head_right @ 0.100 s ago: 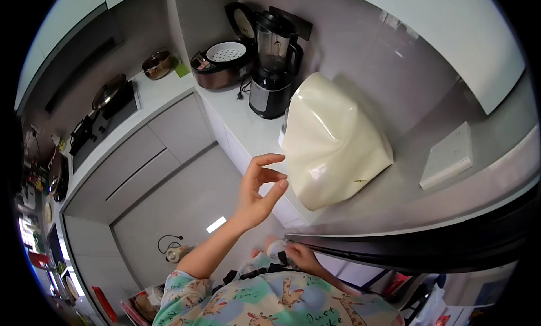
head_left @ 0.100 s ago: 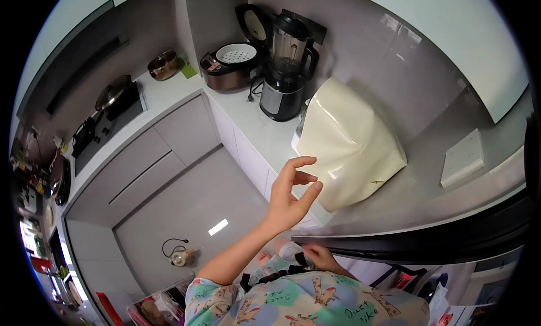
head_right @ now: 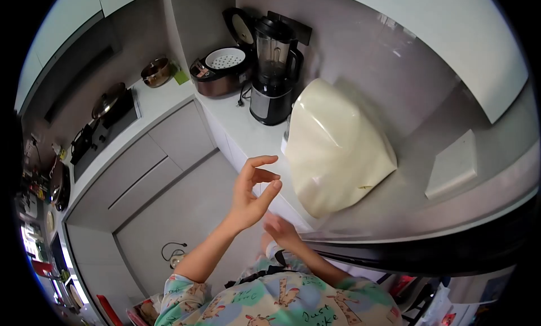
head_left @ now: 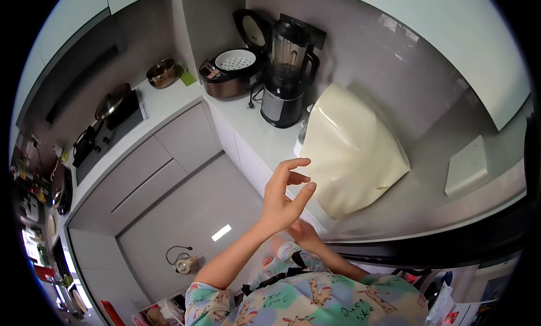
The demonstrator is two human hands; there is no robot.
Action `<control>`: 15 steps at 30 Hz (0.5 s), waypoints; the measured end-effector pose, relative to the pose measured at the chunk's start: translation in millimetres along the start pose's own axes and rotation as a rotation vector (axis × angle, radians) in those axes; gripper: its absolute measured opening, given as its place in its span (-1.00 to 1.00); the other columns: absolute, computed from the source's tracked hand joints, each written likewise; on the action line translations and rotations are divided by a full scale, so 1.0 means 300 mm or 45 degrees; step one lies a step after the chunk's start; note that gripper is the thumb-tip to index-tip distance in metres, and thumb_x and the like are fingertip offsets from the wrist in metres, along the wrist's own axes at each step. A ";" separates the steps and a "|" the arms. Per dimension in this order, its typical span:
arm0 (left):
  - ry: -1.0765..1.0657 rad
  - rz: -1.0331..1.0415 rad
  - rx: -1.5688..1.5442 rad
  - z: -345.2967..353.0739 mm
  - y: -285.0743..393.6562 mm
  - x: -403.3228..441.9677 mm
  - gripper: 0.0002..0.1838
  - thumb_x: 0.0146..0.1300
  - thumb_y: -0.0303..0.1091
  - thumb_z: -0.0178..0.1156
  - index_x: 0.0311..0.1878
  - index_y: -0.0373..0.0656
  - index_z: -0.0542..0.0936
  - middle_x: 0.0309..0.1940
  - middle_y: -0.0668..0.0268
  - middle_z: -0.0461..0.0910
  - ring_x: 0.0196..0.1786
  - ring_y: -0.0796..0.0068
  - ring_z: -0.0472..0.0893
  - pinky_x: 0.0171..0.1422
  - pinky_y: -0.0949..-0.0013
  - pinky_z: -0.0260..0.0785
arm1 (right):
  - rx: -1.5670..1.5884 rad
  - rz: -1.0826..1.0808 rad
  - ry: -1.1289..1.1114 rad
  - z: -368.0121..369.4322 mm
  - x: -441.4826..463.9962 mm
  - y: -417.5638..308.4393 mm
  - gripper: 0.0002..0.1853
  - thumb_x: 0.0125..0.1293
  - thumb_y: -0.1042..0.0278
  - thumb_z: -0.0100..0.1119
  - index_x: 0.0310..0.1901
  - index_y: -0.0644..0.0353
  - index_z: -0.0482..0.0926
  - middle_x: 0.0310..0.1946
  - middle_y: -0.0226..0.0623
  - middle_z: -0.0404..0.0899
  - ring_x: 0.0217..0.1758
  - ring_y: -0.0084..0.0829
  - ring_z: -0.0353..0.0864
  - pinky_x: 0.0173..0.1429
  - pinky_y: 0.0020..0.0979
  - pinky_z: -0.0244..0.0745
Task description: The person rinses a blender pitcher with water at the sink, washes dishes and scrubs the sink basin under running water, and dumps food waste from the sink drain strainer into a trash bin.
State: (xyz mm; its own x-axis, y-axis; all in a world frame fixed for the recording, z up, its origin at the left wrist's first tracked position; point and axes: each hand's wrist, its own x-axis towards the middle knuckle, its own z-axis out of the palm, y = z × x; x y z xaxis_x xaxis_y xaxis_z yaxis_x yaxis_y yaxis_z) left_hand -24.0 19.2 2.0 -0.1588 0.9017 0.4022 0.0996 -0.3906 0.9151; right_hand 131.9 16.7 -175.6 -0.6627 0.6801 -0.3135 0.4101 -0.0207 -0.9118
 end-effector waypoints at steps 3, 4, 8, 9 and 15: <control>0.051 0.141 0.161 -0.118 -0.033 0.150 -0.57 0.09 -0.51 0.26 0.07 -0.23 0.46 -0.07 0.17 0.52 -0.20 0.38 0.61 -0.08 0.37 0.44 | 0.451 -0.761 0.406 0.010 0.433 -0.245 -0.49 0.46 0.16 -0.09 0.29 0.31 0.19 0.22 -0.08 0.31 0.30 -0.26 0.33 0.28 -0.34 0.25; 0.040 0.277 0.332 -0.176 -0.047 0.242 -0.57 0.07 -0.53 0.25 0.06 -0.23 0.45 -0.07 0.17 0.52 -0.22 0.31 0.60 -0.11 0.34 0.44 | 0.611 -0.857 0.521 -0.036 0.562 -0.316 -0.51 0.44 0.18 -0.04 0.27 0.31 0.20 0.16 -0.15 0.32 0.22 -0.35 0.34 0.25 -0.38 0.25; 0.058 0.538 0.806 -0.352 -0.076 0.632 -0.58 0.09 -0.52 0.28 0.06 -0.16 0.46 -0.02 0.21 0.50 -0.13 0.27 0.58 -0.08 0.32 0.42 | 0.956 -1.158 1.277 -0.298 0.957 -0.609 -0.52 0.38 0.23 0.11 0.19 0.32 0.24 0.05 -0.21 0.37 0.03 -0.44 0.40 0.18 -0.46 0.28; 0.065 0.593 0.927 -0.383 -0.093 0.735 -0.58 0.10 -0.51 0.27 0.06 -0.13 0.46 -0.02 0.21 0.50 -0.11 0.23 0.58 -0.08 0.31 0.43 | 0.993 -1.147 1.436 -0.381 1.034 -0.637 -0.48 0.36 0.18 0.14 0.21 0.29 0.24 0.05 -0.26 0.34 0.06 -0.47 0.35 0.20 -0.48 0.24; 0.035 0.793 1.256 -0.490 -0.188 1.334 -0.53 0.11 -0.54 0.20 0.13 -0.03 0.44 0.10 0.28 0.48 0.07 0.13 0.52 0.07 0.21 0.44 | 0.524 -0.714 2.069 -0.811 1.273 -0.728 -0.38 0.25 -0.03 0.23 0.14 0.32 0.34 0.10 -0.03 0.41 0.14 -0.19 0.40 0.26 -0.28 0.25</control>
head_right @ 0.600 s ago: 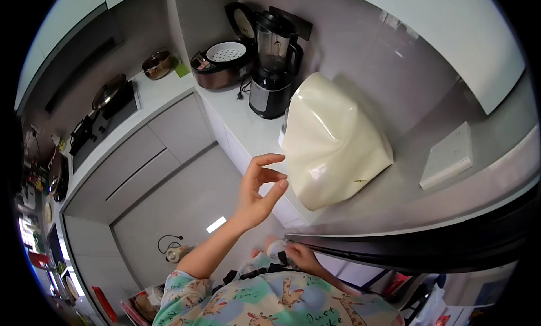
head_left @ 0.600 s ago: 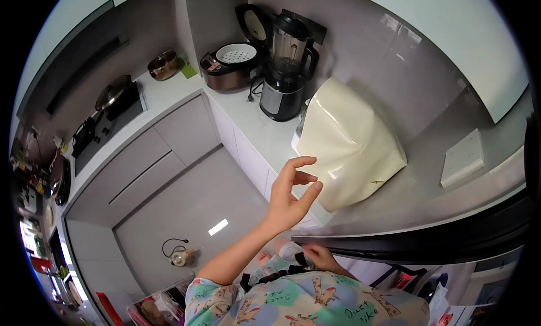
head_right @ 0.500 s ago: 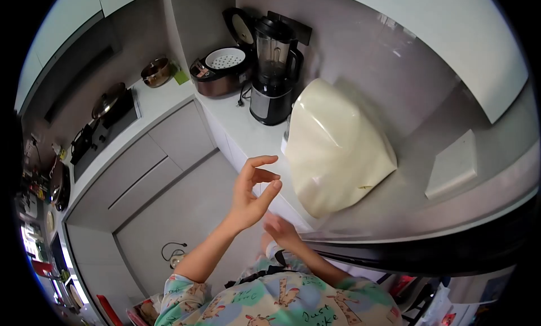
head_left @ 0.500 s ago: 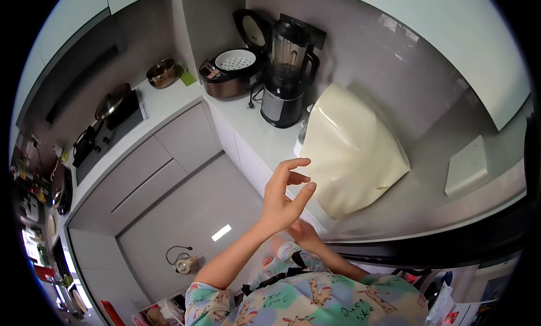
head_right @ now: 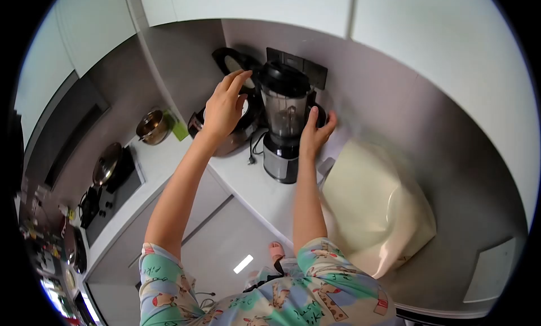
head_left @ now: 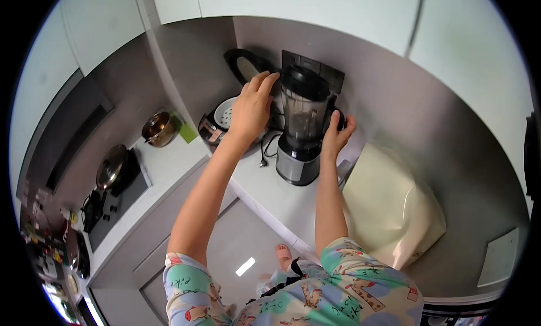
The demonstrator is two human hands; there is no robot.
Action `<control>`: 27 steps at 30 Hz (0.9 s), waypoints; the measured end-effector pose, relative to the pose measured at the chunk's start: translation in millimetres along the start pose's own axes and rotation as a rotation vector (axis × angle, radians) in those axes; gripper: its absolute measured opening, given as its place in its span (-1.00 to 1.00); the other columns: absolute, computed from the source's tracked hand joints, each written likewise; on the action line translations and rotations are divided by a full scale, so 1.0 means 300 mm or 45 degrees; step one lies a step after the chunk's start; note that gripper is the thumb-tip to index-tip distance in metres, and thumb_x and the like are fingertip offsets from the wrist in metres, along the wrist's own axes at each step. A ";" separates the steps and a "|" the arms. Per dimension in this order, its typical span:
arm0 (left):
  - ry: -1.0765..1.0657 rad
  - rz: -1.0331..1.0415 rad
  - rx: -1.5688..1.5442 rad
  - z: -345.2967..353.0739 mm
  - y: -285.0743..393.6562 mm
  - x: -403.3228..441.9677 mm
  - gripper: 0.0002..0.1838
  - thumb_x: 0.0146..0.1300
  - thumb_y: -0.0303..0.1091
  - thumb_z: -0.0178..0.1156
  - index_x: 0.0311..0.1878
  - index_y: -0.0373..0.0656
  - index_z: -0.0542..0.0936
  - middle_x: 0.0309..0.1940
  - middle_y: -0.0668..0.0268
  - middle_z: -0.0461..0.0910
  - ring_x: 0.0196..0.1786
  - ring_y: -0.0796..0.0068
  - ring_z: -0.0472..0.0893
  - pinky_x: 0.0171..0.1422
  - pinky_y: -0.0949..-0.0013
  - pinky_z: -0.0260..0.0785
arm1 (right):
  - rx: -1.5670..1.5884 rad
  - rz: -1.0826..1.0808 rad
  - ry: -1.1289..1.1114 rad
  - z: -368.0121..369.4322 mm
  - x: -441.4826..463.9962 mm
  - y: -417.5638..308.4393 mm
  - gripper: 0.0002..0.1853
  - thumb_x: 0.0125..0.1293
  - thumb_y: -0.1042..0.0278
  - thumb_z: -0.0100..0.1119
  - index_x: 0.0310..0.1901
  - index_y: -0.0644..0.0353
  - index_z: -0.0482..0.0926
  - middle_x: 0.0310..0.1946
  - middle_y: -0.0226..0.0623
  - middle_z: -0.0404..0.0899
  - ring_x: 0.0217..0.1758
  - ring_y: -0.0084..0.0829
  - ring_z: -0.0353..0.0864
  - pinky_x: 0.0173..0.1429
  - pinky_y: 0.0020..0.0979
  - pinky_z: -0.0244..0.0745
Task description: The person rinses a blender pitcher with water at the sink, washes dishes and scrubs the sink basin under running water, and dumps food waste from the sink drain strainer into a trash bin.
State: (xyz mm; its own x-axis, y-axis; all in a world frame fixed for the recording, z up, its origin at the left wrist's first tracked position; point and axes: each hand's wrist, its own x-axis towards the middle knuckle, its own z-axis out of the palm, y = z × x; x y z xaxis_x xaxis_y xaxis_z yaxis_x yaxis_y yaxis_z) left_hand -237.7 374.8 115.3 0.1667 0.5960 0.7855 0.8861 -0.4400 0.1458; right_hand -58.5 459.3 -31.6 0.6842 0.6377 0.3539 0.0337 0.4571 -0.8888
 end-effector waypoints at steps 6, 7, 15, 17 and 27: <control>-0.243 0.287 -0.137 0.100 -0.217 0.226 -0.66 0.11 -0.44 0.25 0.01 -0.08 0.54 0.00 0.29 0.55 -0.10 0.13 0.59 -0.08 0.19 0.51 | -0.262 -0.209 -0.123 0.029 0.119 0.056 -0.54 0.13 -0.01 0.35 -0.40 0.34 0.57 -0.52 -0.16 0.60 -0.40 -0.26 0.60 -0.21 -0.26 0.46; -0.263 0.339 -0.134 0.102 -0.242 0.251 -0.67 0.12 -0.43 0.25 -0.01 -0.08 0.54 -0.05 0.29 0.57 -0.15 0.13 0.60 -0.12 0.20 0.51 | -0.270 -0.225 -0.080 0.040 0.121 0.071 -0.54 0.11 -0.01 0.36 -0.47 0.34 0.56 -0.57 -0.18 0.59 -0.46 -0.27 0.59 -0.26 -0.26 0.46; -0.103 0.825 -0.053 0.151 -0.345 0.378 -0.76 0.11 -0.35 0.28 -0.16 -0.15 0.51 -0.27 0.30 0.59 -0.39 0.26 0.62 -0.39 0.30 0.50 | -0.229 -0.240 0.058 0.064 0.100 0.092 -0.60 0.04 0.13 0.45 -0.50 0.36 0.54 -0.62 -0.37 0.52 -0.54 -0.53 0.40 -0.37 -0.40 0.38; -0.001 0.821 -0.091 0.119 -0.356 0.395 -0.75 0.10 -0.36 0.28 -0.16 -0.14 0.51 -0.28 0.31 0.59 -0.39 0.28 0.63 -0.38 0.30 0.51 | -0.186 -0.209 0.042 0.067 0.072 0.054 -0.62 0.04 0.15 0.45 -0.50 0.34 0.54 -0.61 -0.45 0.50 -0.51 -0.60 0.38 -0.36 -0.45 0.36; 0.582 0.181 -0.528 0.148 -0.512 -0.029 -0.60 0.06 -0.67 -0.05 0.04 -0.36 0.35 -0.06 0.03 0.52 -0.03 0.28 0.57 0.11 0.40 0.35 | -0.077 -0.339 0.050 0.001 0.052 -0.041 -0.61 0.09 0.16 0.38 -0.54 0.28 0.41 -0.66 -0.58 0.32 -0.52 -0.65 0.31 -0.43 -0.54 0.22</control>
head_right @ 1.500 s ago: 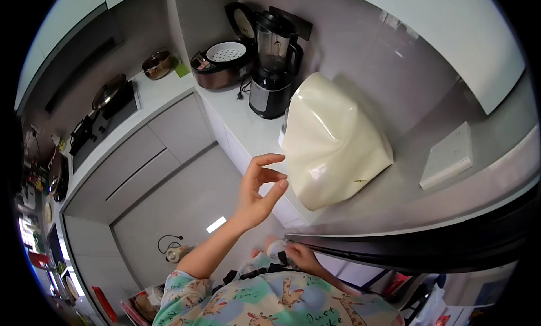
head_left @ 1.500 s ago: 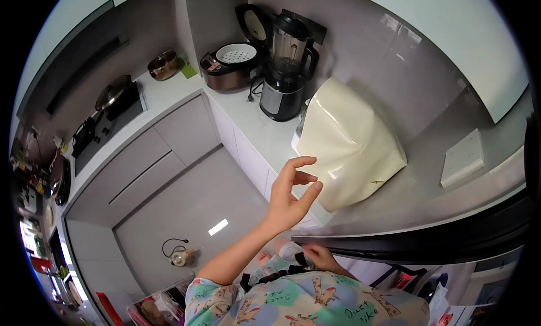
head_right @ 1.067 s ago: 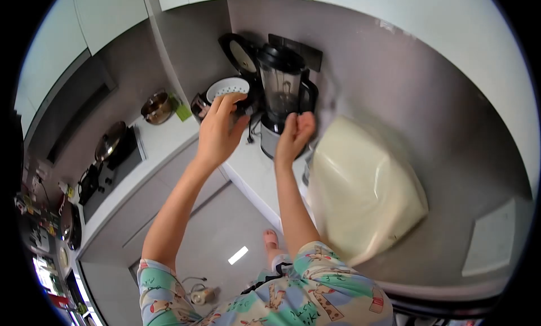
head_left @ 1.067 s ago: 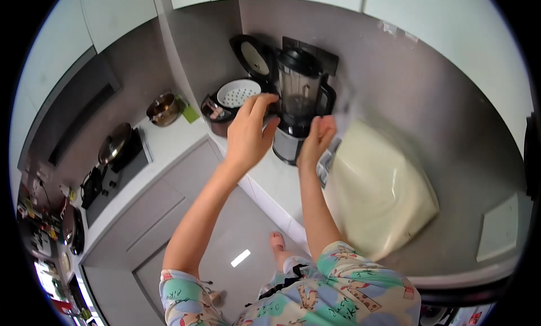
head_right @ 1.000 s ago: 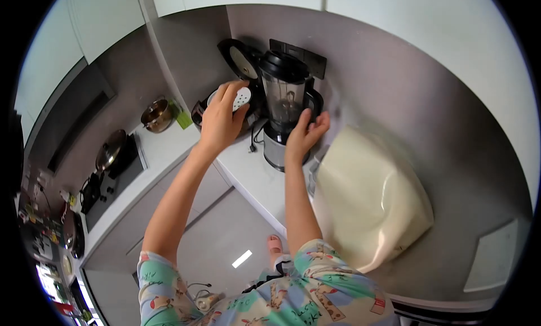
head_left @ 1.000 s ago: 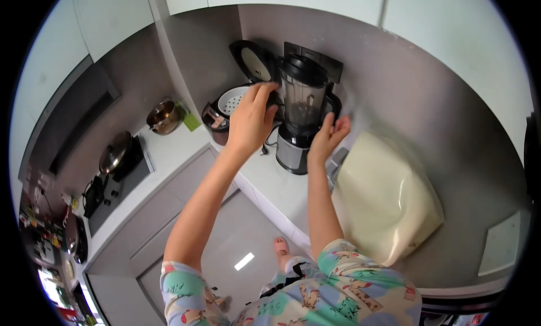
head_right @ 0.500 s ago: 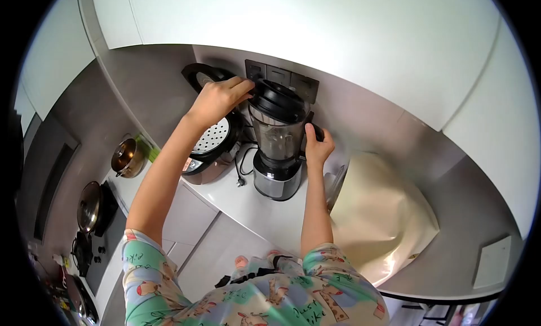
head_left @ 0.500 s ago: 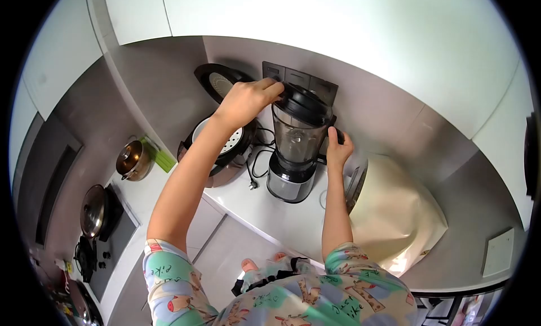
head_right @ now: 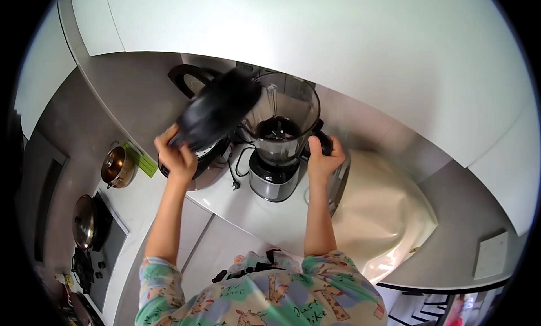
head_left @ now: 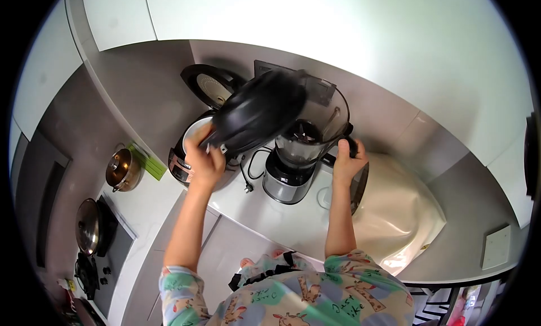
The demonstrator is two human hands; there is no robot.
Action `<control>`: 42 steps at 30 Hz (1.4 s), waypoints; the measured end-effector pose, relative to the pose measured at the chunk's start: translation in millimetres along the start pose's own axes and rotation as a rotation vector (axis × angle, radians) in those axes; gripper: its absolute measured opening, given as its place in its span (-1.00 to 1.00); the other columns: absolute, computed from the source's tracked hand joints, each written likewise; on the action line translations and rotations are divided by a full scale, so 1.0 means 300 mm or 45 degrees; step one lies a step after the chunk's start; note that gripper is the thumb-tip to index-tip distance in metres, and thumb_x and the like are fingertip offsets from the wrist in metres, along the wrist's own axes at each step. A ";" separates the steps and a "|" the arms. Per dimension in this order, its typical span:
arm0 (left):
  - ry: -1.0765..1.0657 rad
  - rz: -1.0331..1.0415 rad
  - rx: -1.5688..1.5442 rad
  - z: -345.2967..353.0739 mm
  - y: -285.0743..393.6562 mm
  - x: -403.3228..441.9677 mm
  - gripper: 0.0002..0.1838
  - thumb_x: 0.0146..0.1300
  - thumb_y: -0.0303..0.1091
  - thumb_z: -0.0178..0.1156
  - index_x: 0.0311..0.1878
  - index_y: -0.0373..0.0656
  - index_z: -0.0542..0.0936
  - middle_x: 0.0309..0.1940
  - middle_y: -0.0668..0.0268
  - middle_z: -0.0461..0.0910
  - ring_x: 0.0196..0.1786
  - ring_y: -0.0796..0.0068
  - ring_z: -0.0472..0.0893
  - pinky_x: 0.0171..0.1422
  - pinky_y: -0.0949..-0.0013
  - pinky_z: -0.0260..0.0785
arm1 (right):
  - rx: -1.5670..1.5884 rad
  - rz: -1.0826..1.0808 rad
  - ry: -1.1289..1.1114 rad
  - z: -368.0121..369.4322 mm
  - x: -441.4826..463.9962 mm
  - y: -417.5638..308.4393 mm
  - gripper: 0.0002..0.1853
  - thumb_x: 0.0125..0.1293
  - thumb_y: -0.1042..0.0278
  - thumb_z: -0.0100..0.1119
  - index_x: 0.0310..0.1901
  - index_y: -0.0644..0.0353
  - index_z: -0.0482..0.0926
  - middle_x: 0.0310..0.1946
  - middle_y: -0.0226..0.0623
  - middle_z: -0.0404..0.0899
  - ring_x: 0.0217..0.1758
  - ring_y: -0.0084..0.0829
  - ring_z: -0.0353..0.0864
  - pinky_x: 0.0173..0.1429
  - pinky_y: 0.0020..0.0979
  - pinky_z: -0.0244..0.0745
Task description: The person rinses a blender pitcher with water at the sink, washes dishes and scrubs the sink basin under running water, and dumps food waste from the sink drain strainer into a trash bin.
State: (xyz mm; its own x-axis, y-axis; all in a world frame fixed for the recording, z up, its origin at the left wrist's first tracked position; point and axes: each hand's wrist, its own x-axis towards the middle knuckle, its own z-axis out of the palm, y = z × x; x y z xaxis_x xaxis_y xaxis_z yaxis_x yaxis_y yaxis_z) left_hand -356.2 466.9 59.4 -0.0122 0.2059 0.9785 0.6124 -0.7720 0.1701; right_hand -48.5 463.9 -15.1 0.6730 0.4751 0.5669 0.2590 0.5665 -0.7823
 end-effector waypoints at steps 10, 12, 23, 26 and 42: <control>0.628 -0.919 -0.272 -0.418 0.312 -0.379 -0.75 0.42 -0.31 0.01 0.05 -0.24 0.35 -0.18 0.25 0.56 -0.16 0.52 0.58 -0.11 0.44 0.50 | 0.174 -0.093 -0.396 -0.019 -0.186 -0.262 -0.52 -0.24 0.07 0.50 -0.45 0.27 0.47 -0.60 -0.45 0.40 -0.49 -0.56 0.38 -0.36 -0.51 0.32; 0.761 -1.164 -0.331 -0.541 0.416 -0.422 -0.65 0.42 -0.27 0.02 0.14 -0.23 0.25 -0.17 0.24 0.53 -0.16 0.48 0.61 -0.11 0.47 0.50 | 0.185 -0.009 -0.522 0.002 -0.290 -0.283 -0.34 -0.21 -0.23 0.49 -0.41 0.29 0.48 -0.55 -0.46 0.41 -0.46 -0.58 0.38 -0.37 -0.51 0.31; 1.604 -1.332 0.009 -1.357 0.805 -0.746 -0.83 0.43 -0.30 -0.01 -0.11 -0.20 0.35 -0.29 0.07 0.65 -0.29 0.27 0.71 -0.28 0.43 0.63 | 0.574 0.393 -1.783 0.280 -1.141 -0.619 -0.36 -0.15 -0.18 0.53 -0.58 0.22 0.34 -0.68 -0.62 0.27 -0.59 -0.74 0.19 -0.53 -0.65 0.10; 1.770 -1.288 0.222 -1.656 0.972 -0.825 -0.86 0.42 -0.32 -0.01 -0.11 -0.18 0.37 -0.31 0.08 0.65 -0.32 0.29 0.71 -0.30 0.43 0.63 | 0.598 0.345 -2.055 0.331 -1.442 -0.785 -0.48 -0.12 0.02 0.52 -0.58 0.20 0.36 -0.68 -0.60 0.31 -0.58 -0.74 0.23 -0.52 -0.62 0.16; 2.471 -0.706 0.938 -2.746 1.427 -1.051 -0.83 0.42 -0.28 0.01 -0.10 -0.18 0.41 -0.36 0.18 0.64 -0.32 0.35 0.70 -0.27 0.46 0.59 | 0.964 0.303 -2.939 0.632 -2.818 -1.733 -0.75 -0.02 0.40 0.29 -0.58 0.21 0.36 -0.65 -0.57 0.31 -0.55 -0.73 0.21 -0.48 -0.59 0.13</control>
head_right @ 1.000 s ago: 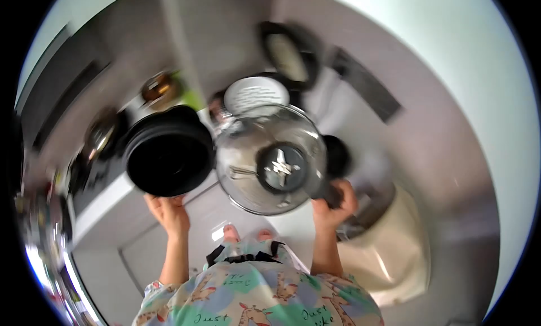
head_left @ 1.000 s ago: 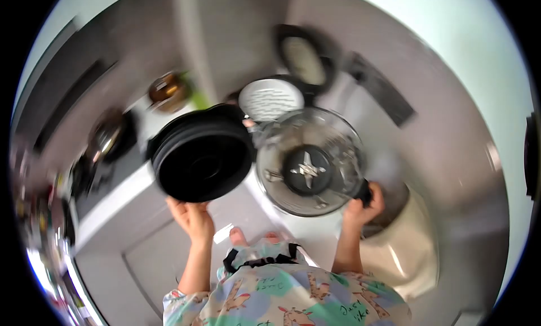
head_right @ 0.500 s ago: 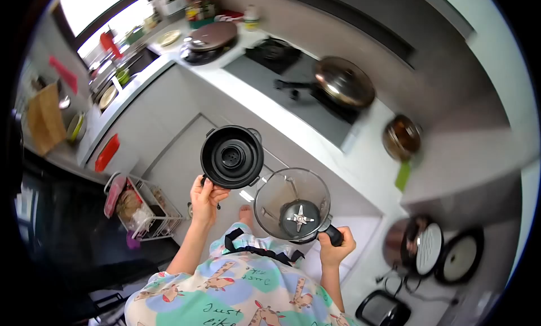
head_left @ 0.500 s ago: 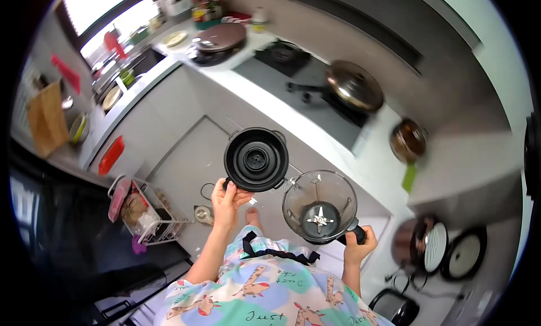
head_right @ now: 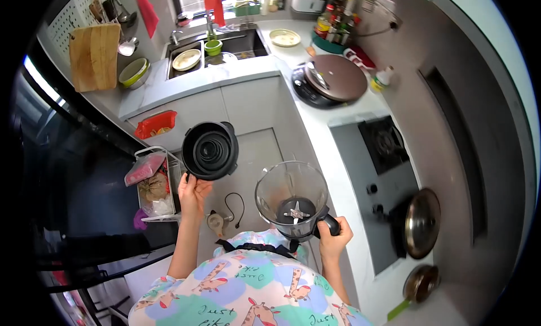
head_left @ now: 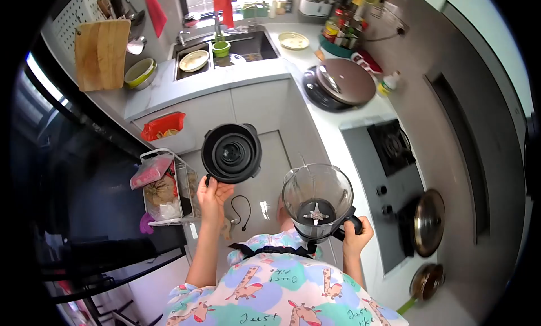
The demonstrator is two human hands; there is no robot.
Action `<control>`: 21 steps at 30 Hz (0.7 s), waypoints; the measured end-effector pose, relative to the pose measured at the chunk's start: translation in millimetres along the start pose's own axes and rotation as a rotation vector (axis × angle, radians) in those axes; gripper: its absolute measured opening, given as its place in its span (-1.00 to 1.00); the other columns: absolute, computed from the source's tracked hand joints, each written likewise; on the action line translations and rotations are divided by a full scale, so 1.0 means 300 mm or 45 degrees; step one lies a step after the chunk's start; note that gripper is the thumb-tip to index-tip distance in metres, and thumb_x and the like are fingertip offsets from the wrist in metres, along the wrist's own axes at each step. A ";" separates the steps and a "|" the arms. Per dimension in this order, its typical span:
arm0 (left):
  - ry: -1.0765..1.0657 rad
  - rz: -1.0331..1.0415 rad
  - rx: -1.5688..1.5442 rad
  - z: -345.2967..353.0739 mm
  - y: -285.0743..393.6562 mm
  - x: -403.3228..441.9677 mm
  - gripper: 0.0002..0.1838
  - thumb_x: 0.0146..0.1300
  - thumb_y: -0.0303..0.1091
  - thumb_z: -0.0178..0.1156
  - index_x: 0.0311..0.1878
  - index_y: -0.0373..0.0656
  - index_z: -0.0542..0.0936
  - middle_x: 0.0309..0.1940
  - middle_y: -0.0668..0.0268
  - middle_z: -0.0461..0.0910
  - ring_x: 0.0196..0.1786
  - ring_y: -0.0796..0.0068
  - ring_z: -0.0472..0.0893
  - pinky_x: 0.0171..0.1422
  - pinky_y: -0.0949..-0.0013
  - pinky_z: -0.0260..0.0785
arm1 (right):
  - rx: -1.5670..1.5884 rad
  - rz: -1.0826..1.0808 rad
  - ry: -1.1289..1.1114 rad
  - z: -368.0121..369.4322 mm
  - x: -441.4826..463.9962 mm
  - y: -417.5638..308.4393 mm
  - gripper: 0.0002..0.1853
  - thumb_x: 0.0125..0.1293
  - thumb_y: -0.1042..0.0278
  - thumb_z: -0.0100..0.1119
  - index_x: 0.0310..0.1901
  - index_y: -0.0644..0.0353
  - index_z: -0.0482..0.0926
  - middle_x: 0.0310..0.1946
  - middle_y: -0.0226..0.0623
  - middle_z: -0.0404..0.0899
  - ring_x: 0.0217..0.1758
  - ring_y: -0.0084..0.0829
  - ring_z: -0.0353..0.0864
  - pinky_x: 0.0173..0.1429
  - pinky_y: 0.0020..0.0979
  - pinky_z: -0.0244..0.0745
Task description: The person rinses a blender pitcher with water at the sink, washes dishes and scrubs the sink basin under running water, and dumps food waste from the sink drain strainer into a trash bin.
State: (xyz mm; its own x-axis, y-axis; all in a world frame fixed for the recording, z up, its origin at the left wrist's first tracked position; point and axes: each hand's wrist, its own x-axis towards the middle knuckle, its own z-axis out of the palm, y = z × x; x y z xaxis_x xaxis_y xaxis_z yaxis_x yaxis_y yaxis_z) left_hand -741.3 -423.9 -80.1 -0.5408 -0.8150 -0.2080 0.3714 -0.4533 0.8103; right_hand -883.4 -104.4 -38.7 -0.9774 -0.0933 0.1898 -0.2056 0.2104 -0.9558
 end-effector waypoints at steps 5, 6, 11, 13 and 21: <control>0.304 0.130 -0.122 0.018 0.022 0.357 -0.79 0.41 -0.26 0.03 -0.06 -0.21 0.42 -0.36 0.21 0.61 -0.25 0.35 0.69 -0.21 0.42 0.58 | 0.066 -0.131 -0.155 0.279 0.400 0.028 -0.64 -0.09 0.26 0.45 -0.58 0.21 0.38 -0.67 -0.57 0.30 -0.56 -0.71 0.20 -0.51 -0.58 0.11; 0.389 0.170 -0.128 0.015 0.040 0.453 -0.78 0.41 -0.26 0.03 -0.06 -0.22 0.41 -0.36 0.21 0.61 -0.24 0.34 0.69 -0.20 0.41 0.58 | 0.059 -0.168 -0.186 0.350 0.488 0.027 -0.64 -0.10 0.27 0.44 -0.58 0.21 0.38 -0.68 -0.57 0.29 -0.57 -0.71 0.19 -0.51 -0.58 0.11; 0.708 0.253 -0.104 -0.115 0.112 0.799 -0.72 0.42 -0.26 -0.01 0.00 -0.28 0.41 -0.27 0.12 0.64 -0.19 0.27 0.69 -0.16 0.37 0.59 | -0.010 -0.233 -0.324 0.636 0.848 -0.033 -0.69 -0.10 0.35 0.38 -0.60 0.23 0.36 -0.69 -0.55 0.26 -0.56 -0.69 0.19 -0.49 -0.56 0.13; 0.730 0.281 -0.139 -0.216 0.154 0.973 -0.73 0.43 -0.28 -0.04 0.00 -0.31 0.41 -0.26 0.10 0.66 -0.18 0.26 0.69 -0.15 0.36 0.60 | 0.027 -0.252 -0.330 0.786 0.963 -0.012 -0.71 -0.08 0.36 0.37 -0.59 0.23 0.37 -0.68 -0.57 0.26 -0.55 -0.70 0.19 -0.48 -0.57 0.13; 0.771 0.210 -0.095 -0.562 0.249 1.540 -0.73 0.43 -0.30 -0.02 0.05 -0.27 0.35 -0.24 0.05 0.64 -0.15 0.19 0.69 -0.09 0.29 0.59 | 0.114 -0.084 -0.226 1.336 1.259 -0.004 -0.73 0.07 0.36 0.30 -0.57 0.21 0.37 -0.64 -0.61 0.28 -0.54 -0.75 0.18 -0.46 -0.62 0.08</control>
State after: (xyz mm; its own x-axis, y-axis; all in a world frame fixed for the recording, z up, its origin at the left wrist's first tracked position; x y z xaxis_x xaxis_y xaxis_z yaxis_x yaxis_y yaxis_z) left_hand -836.1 -895.2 -208.0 0.0431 -0.9261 -0.3748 0.4769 -0.3106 0.8222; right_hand -1232.6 -529.9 -56.1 -0.9362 -0.2760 0.2175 -0.2559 0.1115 -0.9603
